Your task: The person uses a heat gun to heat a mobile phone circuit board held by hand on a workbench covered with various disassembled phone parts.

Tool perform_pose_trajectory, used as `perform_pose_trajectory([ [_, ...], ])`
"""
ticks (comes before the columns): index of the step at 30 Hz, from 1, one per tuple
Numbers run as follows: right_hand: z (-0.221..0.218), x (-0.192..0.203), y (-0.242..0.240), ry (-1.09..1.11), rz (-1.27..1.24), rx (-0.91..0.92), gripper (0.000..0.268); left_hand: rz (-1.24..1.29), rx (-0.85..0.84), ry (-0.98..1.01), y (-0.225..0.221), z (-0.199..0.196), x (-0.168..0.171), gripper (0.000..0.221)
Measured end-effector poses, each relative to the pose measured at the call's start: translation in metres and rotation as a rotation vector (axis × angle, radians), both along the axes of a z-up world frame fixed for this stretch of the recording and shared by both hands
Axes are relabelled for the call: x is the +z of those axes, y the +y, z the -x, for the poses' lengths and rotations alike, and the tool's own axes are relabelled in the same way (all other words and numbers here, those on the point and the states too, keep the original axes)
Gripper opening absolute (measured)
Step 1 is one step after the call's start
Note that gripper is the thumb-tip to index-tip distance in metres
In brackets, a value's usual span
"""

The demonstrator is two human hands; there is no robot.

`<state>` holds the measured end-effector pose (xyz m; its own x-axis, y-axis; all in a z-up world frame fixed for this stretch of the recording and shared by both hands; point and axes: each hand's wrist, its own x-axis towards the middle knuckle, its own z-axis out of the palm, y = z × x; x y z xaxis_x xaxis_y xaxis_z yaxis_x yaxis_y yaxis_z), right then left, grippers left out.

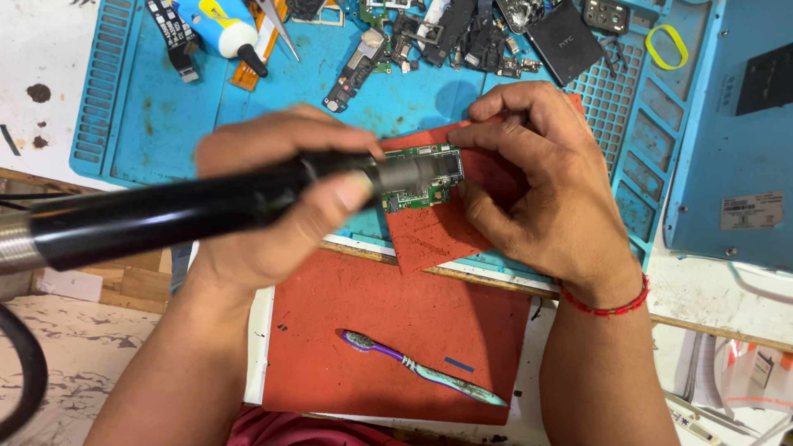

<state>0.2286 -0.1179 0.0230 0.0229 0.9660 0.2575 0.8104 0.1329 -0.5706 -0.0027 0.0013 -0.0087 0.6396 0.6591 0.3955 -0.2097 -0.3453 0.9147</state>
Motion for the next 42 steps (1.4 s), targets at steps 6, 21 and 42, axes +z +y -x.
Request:
perform_pose_trajectory([
  [6,0.001,-0.001,-0.001,0.052,0.035,-0.018,0.04,0.055,0.076,-0.017,-0.003,0.002,0.008,0.035],
  [21,-0.001,-0.002,-0.002,0.028,0.013,-0.004,0.04,0.109,0.1,-0.017,-0.004,0.005,0.006,0.037],
  [42,-0.001,-0.005,-0.002,0.09,0.007,-0.039,0.038,0.079,0.055,-0.005,-0.004,0.003,0.009,0.032],
])
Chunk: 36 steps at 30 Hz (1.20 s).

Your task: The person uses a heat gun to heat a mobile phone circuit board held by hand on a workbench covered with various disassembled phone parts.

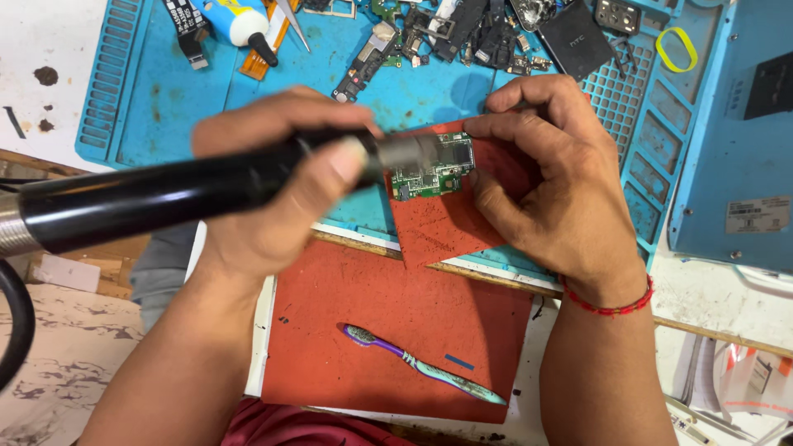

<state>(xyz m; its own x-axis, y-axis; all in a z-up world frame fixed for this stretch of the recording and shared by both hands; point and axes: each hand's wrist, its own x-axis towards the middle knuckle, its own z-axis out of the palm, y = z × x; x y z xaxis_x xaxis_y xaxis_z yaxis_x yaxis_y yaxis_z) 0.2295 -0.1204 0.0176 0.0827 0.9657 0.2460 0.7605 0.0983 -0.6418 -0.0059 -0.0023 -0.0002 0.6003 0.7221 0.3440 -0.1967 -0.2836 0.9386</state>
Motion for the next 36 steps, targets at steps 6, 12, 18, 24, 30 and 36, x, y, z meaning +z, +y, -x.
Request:
perform_pose_trajectory([
  [6,-0.003,0.004,0.001,-0.032,0.005,0.016,0.041,-0.043,-0.051,0.019,0.003,0.002,-0.001,0.031],
  [12,0.0,0.006,0.005,-0.032,0.021,0.002,0.045,-0.072,-0.04,0.043,0.007,0.004,-0.007,0.032],
  [18,0.001,0.008,0.006,0.006,0.044,-0.061,0.041,-0.043,0.041,-0.001,0.004,-0.002,-0.006,0.028],
  [24,0.002,0.01,0.007,-0.031,0.019,-0.05,0.043,0.059,0.136,0.01,0.006,-0.003,-0.005,0.027],
  [30,0.003,0.012,0.009,-0.035,0.044,-0.049,0.042,-0.044,0.08,-0.027,0.003,-0.006,0.001,0.03],
  [36,0.002,0.007,0.006,-0.029,0.055,-0.063,0.041,-0.053,-0.074,-0.046,0.008,0.0,-0.007,0.033],
])
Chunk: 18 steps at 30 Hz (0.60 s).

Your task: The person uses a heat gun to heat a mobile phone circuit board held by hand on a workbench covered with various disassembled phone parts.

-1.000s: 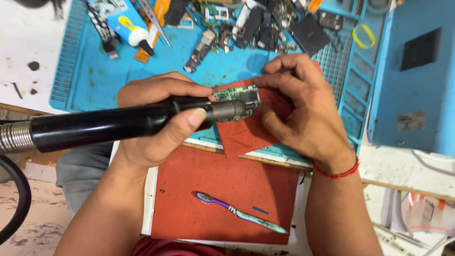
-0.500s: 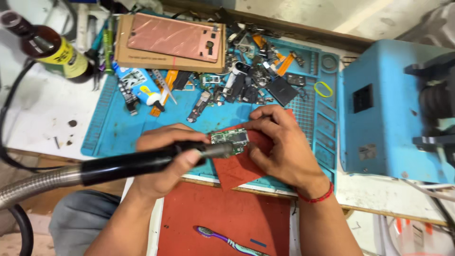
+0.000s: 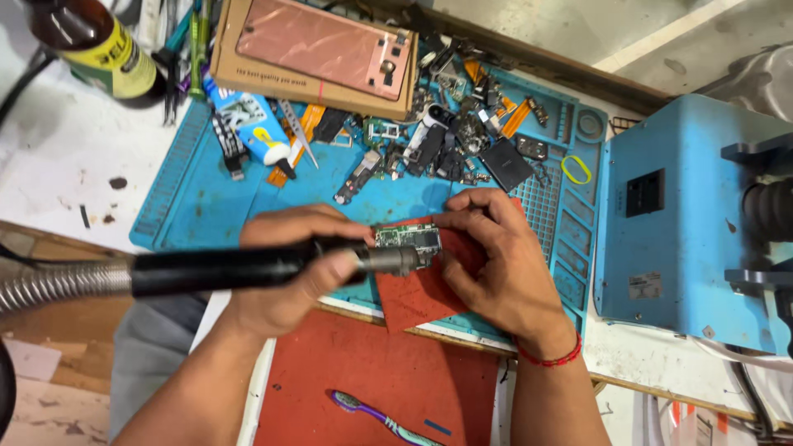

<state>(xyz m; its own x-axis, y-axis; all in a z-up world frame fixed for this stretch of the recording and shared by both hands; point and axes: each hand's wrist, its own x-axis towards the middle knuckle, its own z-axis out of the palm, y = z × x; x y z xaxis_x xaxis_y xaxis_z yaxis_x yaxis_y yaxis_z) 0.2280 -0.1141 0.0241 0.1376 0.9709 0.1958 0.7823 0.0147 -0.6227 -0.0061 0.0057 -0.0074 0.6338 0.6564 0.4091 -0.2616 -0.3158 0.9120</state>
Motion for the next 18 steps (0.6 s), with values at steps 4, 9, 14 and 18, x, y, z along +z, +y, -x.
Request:
perform_pose_trajectory([
  [4,0.0018,0.0009,0.0019,-0.022,-0.008,0.006,0.043,0.167,0.152,0.017,-0.0032,-0.0027,-0.0007,0.033],
  [9,0.0024,0.0007,0.0006,-0.025,-0.008,0.0,0.042,0.109,0.072,-0.033,-0.004,-0.0031,-0.0023,0.033],
  [14,0.003,0.002,0.0,0.007,-0.016,0.007,0.039,0.084,0.098,0.035,-0.0031,-0.0005,0.0006,0.031],
  [18,0.0016,0.0024,0.0007,-0.001,-0.029,0.023,0.039,0.122,0.201,0.017,-0.0042,-0.0024,-0.0008,0.031],
])
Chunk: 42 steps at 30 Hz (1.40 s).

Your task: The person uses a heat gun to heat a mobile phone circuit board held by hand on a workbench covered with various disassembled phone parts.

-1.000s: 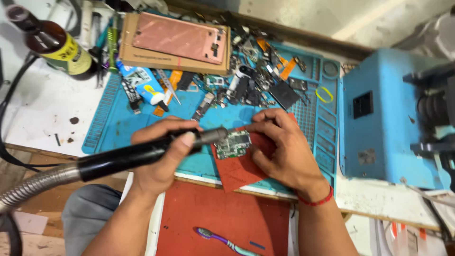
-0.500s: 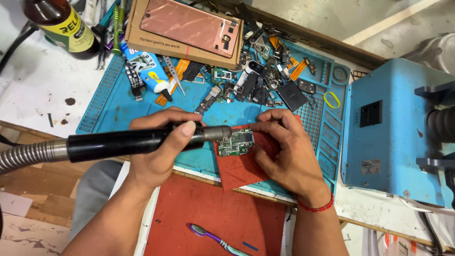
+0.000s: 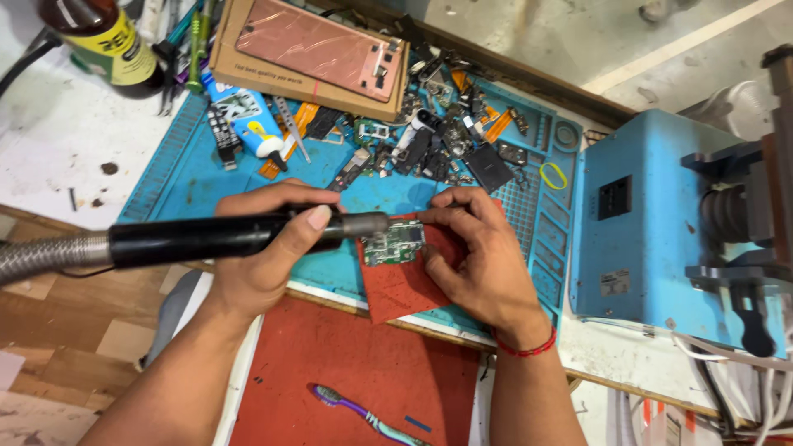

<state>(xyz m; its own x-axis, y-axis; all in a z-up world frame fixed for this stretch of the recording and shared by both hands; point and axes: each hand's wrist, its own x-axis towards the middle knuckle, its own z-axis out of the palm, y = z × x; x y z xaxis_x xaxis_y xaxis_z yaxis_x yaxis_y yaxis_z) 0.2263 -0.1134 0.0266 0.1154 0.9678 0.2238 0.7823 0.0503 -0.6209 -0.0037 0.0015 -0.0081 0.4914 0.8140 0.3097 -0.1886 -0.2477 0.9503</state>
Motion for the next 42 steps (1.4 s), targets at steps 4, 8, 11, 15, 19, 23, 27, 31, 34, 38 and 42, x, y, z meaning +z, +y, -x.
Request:
perform_pose_trajectory([
  [4,-0.0004,-0.0006,-0.002,0.018,0.018,-0.015,0.04,-0.143,-0.165,0.064,0.003,0.0003,0.0017,0.031],
  [8,-0.0016,0.0005,-0.0001,0.009,0.005,-0.007,0.04,-0.186,-0.033,0.075,-0.002,-0.0022,0.0061,0.03],
  [11,-0.0023,-0.0009,-0.0019,0.02,0.005,-0.01,0.041,-0.168,-0.097,0.096,-0.0011,-0.0022,0.0067,0.03],
  [15,-0.0024,-0.0034,-0.0017,-0.001,0.022,-0.028,0.041,-0.117,0.027,0.103,-0.0024,-0.002,0.0038,0.027],
  [19,-0.0023,-0.0015,0.0,0.006,0.014,-0.005,0.042,-0.13,-0.085,0.096,-0.0023,-0.0009,0.0077,0.026],
  [23,-0.0002,-0.002,-0.0002,-0.011,0.023,-0.02,0.042,-0.114,-0.13,0.067,-0.0013,0.0003,0.0071,0.026],
  [27,0.0018,-0.0015,0.0,-0.018,0.042,-0.038,0.041,-0.153,-0.008,0.066,-0.0025,-0.0004,0.0055,0.027],
  [31,0.0007,-0.0018,0.001,-0.028,0.02,-0.015,0.042,-0.146,-0.129,0.04,0.0008,0.0003,0.0045,0.03],
  [34,0.0004,-0.0029,0.0006,-0.013,0.026,-0.008,0.043,-0.135,-0.03,0.024,-0.0031,-0.0016,0.0012,0.031],
  [38,-0.001,-0.0036,-0.0004,-0.015,0.031,0.0,0.043,-0.176,-0.121,-0.003,-0.0011,-0.0019,0.0004,0.03],
  [42,-0.0001,-0.0036,-0.0002,-0.014,0.042,-0.005,0.043,-0.172,-0.046,0.031,-0.0017,-0.0014,0.0022,0.03],
])
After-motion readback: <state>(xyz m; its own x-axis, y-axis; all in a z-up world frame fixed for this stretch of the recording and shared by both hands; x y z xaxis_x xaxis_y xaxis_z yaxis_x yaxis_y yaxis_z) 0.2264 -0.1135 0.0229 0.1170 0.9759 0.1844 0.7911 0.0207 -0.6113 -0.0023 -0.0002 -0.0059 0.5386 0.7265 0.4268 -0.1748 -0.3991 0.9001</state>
